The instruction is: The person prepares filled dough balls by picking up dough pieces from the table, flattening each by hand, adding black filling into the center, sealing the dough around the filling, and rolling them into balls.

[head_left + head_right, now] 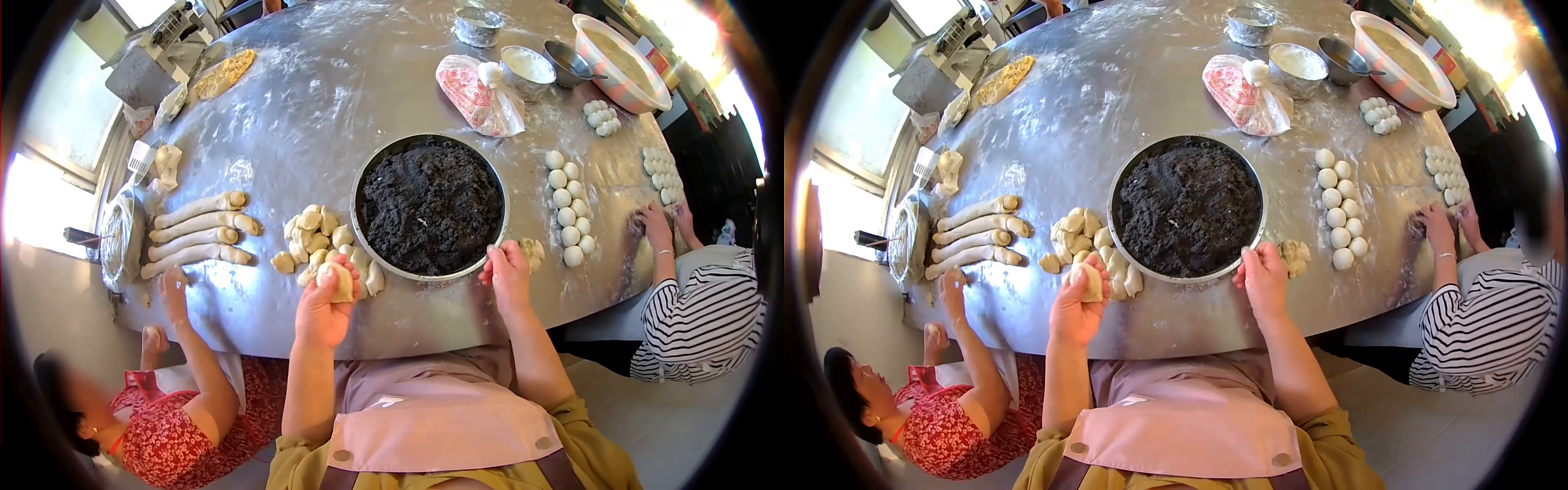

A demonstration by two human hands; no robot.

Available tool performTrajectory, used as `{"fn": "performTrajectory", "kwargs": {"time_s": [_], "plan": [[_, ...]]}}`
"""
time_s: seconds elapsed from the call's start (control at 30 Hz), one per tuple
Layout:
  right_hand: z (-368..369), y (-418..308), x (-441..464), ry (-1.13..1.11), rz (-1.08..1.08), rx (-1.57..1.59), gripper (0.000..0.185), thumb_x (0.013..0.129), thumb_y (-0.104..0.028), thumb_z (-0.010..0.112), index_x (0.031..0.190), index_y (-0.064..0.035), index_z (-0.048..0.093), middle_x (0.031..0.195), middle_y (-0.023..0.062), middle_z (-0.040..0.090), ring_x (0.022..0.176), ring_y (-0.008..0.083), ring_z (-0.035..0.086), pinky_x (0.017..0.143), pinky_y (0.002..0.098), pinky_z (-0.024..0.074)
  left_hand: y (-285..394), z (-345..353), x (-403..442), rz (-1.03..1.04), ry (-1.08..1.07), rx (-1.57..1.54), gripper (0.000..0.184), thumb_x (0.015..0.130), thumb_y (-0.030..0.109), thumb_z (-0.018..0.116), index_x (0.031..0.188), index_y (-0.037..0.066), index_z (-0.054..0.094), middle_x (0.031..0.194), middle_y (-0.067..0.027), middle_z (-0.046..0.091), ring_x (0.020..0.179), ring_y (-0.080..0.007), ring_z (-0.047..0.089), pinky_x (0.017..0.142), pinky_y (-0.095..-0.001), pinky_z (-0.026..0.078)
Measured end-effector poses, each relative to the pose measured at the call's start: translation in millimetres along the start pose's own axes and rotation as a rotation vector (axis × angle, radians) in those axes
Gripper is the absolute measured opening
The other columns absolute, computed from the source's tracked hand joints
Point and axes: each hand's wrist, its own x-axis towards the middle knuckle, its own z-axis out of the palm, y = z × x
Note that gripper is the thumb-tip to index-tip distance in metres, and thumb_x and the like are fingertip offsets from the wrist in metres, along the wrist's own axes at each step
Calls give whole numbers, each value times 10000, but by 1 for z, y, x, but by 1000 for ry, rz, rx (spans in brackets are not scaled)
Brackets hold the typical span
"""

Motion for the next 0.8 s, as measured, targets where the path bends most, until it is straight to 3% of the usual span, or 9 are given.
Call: {"fn": "performTrajectory", "kwargs": {"time_s": [0.13, 0.43, 0.53, 0.63, 0.77, 0.8], "plan": [[11, -9, -7, -19, 85, -103, 196, 949, -242, 570, 845, -86, 514, 730, 26, 596, 558, 110, 585, 497, 235, 485, -15, 11, -5, -77, 59, 32, 280, 936, 56, 554, 1203, -20, 519, 1045, -123, 612, 928, -240, 635, 789, -325, 567], [17, 2, -11, 20, 51, 69, 87, 875, -86, 606, 833, -59, 533, 677, 24, 566, 471, 79, 487, 394, 218, 393, -22, 40, -21, -72, 153, -27, 282, 950, 87, 549, 1225, 35, 511, 1074, -131, 601, 945, -241, 632, 794, -306, 564], [22, 10, -27, 61, 88, 107, 66, 851, -46, 609, 832, -50, 546, 663, 29, 562, 453, 78, 464, 379, 222, 372, -20, 42, -20, -74, 83, -22, 280, 947, 73, 548, 1223, 39, 511, 1077, -122, 601, 935, -233, 634, 769, -291, 567], [25, 16, -54, 72, 86, 208, 62, 851, -50, 611, 842, -44, 550, 667, 36, 565, 443, 81, 457, 376, 223, 366, -23, 36, -16, -145, 65, 80, 294, 942, 57, 547, 1232, 38, 505, 1070, -121, 607, 888, -226, 642, 741, -283, 572], [10, 22, -85, 42, 119, 175, 63, 869, -50, 606, 885, -38, 547, 661, 42, 563, 432, 82, 446, 387, 226, 370, -29, 36, -19, -202, 23, 165, 304, 939, 50, 547, 1240, 42, 502, 1053, -122, 620, 864, -224, 654, 723, -277, 575], [4, 13, -90, 1, 146, 79, 92, 897, -99, 616, 910, -40, 547, 683, 52, 597, 455, 83, 492, 416, 219, 409, -30, 36, -18, -204, 12, 172, 304, 942, 54, 543, 1243, 44, 502, 1052, -124, 623, 867, -224, 657, 728, -281, 575]]}}
